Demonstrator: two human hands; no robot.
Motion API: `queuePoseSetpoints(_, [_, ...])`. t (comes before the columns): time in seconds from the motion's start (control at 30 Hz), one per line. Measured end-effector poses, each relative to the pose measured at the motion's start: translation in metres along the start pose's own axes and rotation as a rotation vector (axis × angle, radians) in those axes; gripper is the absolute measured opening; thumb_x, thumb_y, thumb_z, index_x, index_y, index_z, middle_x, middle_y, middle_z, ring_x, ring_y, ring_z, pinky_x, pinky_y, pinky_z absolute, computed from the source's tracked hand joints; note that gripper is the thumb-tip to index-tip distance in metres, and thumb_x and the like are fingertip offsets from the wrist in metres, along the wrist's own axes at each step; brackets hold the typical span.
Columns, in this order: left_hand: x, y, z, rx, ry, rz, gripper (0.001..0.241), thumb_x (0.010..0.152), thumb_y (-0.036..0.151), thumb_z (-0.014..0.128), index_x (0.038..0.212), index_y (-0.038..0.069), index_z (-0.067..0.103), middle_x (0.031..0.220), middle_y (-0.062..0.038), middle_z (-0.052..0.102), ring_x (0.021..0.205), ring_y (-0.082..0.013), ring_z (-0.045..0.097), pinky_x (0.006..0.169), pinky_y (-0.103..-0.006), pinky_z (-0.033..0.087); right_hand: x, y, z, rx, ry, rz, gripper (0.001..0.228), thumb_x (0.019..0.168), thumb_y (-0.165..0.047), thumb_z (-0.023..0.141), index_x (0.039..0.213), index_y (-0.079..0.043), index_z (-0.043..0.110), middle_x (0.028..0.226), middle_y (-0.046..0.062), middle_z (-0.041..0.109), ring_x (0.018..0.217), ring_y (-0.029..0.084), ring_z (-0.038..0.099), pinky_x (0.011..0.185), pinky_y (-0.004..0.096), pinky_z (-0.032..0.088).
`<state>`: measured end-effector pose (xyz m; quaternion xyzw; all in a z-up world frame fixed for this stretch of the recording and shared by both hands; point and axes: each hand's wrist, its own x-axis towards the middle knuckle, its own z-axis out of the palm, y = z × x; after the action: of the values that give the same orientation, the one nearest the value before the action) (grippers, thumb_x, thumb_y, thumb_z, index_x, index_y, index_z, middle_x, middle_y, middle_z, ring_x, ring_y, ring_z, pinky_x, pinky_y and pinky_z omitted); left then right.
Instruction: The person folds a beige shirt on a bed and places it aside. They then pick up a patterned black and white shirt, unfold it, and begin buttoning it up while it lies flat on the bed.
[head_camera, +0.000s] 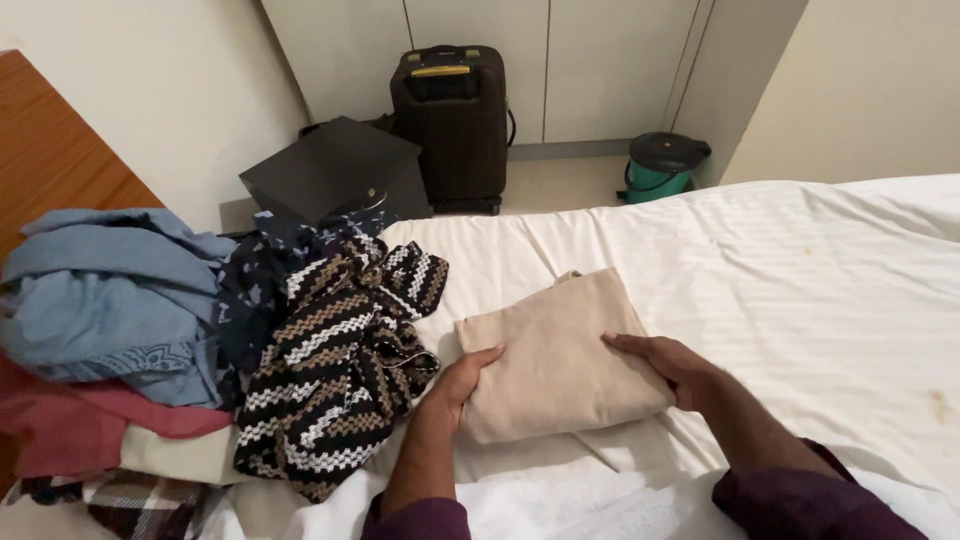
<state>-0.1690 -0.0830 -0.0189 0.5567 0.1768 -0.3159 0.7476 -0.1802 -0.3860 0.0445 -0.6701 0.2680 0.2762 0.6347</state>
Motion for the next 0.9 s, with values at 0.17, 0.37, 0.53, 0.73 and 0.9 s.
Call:
queuePoseSetpoints(0.17, [0.006, -0.005, 0.006, -0.021, -0.014, 0.034, 0.062, 0.093, 0.037, 0.066, 0.140, -0.003, 0.057, 0.117, -0.021, 0.076, 0.095, -0.0295, 0.077, 0.084, -0.0389, 0.062, -0.001, -0.008, -0.007, -0.006, 0.009, -0.006, 0.081, 0.079, -0.034, 0.080, 0.140, 0.009, 0.048, 0.128, 0.031, 0.068, 0.110, 0.041, 0.073, 0.095, 0.051, 0.061])
queuePoseSetpoints(0.37, [0.011, 0.008, 0.053, -0.138, -0.126, 0.241, 0.052, 0.095, 0.026, 0.067, 0.136, -0.005, 0.056, 0.113, -0.018, 0.074, 0.090, -0.0273, 0.076, 0.076, -0.0402, 0.064, -0.011, -0.039, -0.055, -0.030, -0.030, -0.178, 0.069, 0.076, -0.025, 0.083, 0.131, 0.010, 0.062, 0.116, 0.024, 0.074, 0.099, 0.037, 0.074, 0.088, 0.050, 0.063])
queuePoseSetpoints(0.53, [0.037, 0.018, 0.131, -0.160, -0.215, 0.272, 0.055, 0.092, 0.025, 0.066, 0.137, -0.004, 0.054, 0.113, -0.019, 0.075, 0.092, -0.0269, 0.077, 0.076, -0.0368, 0.065, -0.036, -0.059, -0.115, -0.089, 0.243, -0.251, 0.062, 0.076, -0.023, 0.082, 0.129, 0.004, 0.064, 0.112, 0.024, 0.076, 0.093, 0.037, 0.077, 0.081, 0.051, 0.065])
queuePoseSetpoints(0.73, [0.091, 0.021, 0.225, -0.018, -0.296, 0.384, 0.058, 0.091, 0.024, 0.069, 0.139, -0.006, 0.054, 0.119, -0.016, 0.072, 0.100, -0.0248, 0.073, 0.084, -0.0354, 0.061, -0.040, -0.041, -0.185, -0.052, 0.542, -0.490, 0.061, 0.076, -0.025, 0.086, 0.121, 0.013, 0.071, 0.105, 0.025, 0.078, 0.089, 0.039, 0.077, 0.072, 0.048, 0.064])
queuePoseSetpoints(0.9, [0.146, 0.023, 0.290, 0.097, -0.374, 0.324, 0.059, 0.093, 0.026, 0.069, 0.139, -0.007, 0.055, 0.119, -0.019, 0.072, 0.101, -0.0285, 0.072, 0.085, -0.0377, 0.060, -0.022, -0.026, -0.220, -0.331, 1.082, -0.304, 0.067, 0.077, -0.038, 0.091, 0.126, 0.001, 0.067, 0.111, 0.021, 0.074, 0.097, 0.035, 0.074, 0.086, 0.049, 0.060])
